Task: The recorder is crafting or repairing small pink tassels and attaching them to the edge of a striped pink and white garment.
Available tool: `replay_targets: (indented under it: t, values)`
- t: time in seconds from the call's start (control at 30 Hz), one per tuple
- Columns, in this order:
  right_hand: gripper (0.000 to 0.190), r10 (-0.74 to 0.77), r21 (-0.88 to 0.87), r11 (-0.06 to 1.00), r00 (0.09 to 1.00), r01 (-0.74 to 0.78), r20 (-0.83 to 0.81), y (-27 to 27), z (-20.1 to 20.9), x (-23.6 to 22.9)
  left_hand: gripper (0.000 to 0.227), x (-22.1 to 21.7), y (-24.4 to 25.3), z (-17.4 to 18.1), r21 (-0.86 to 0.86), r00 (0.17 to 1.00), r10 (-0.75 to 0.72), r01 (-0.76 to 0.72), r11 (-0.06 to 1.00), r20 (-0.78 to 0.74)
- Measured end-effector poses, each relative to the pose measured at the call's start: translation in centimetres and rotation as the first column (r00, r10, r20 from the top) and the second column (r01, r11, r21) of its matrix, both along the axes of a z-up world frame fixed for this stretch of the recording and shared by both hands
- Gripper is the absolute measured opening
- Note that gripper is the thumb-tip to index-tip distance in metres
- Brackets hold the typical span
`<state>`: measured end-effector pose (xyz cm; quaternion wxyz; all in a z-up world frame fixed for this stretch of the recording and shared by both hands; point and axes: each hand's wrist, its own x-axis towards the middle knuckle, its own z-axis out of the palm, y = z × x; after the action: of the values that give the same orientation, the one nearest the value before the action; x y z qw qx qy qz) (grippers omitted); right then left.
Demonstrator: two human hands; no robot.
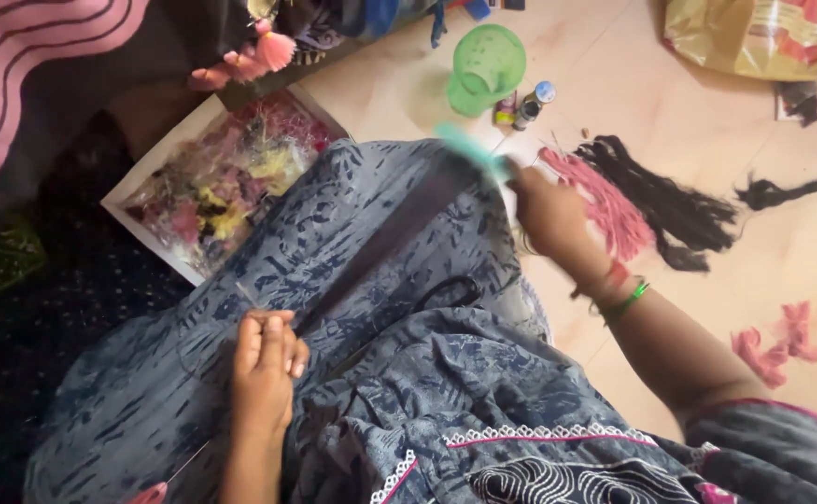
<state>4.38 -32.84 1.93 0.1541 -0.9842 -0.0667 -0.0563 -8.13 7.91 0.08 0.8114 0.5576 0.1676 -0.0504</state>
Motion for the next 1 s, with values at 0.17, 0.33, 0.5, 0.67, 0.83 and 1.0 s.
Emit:
replay_targets:
  t: [0.17,0.33,0.5,0.67,0.83,1.0]
  values:
    - [0.042,-0.133,0.673,0.527,0.832,0.52,-0.538,-4.1,1.6,1.1,0.013,-0.4,5.2,2.0,0.022,0.991,0.118,-0.12,0.993,0.055]
    - [0.051,0.123,0.779,0.571,0.911,0.26,-0.394,-4.3,1.6,-1.2,0.013,-1.6,12.9,10.4,-0.06,0.767,0.512,-0.533,0.844,0.388]
    - [0.049,0.696,0.49,0.66,0.708,-0.57,-0.114,10.4,14.5,-3.7,0.005,0.0,5.1,17.5,0.853,0.87,-0.158,-0.396,0.34,0.467]
    - [0.036,0.771,0.628,0.361,0.599,-0.69,0.215,18.1,17.6,-4.2,0.014,-0.3,-1.7,18.3,0.889,0.769,-0.446,-0.385,0.248,0.458]
    - [0.02,0.773,0.408,0.254,0.437,-0.877,0.459,21.6,22.6,-4.3,0.06,0.9,-1.5,19.3,0.828,0.759,-0.363,-0.402,0.391,0.54]
    - [0.039,0.681,0.846,-0.017,0.614,-0.533,0.4,18.5,22.8,-2.3,0.022,3.5,-1.4,13.8,0.868,0.849,-0.273,-0.35,0.352,0.453]
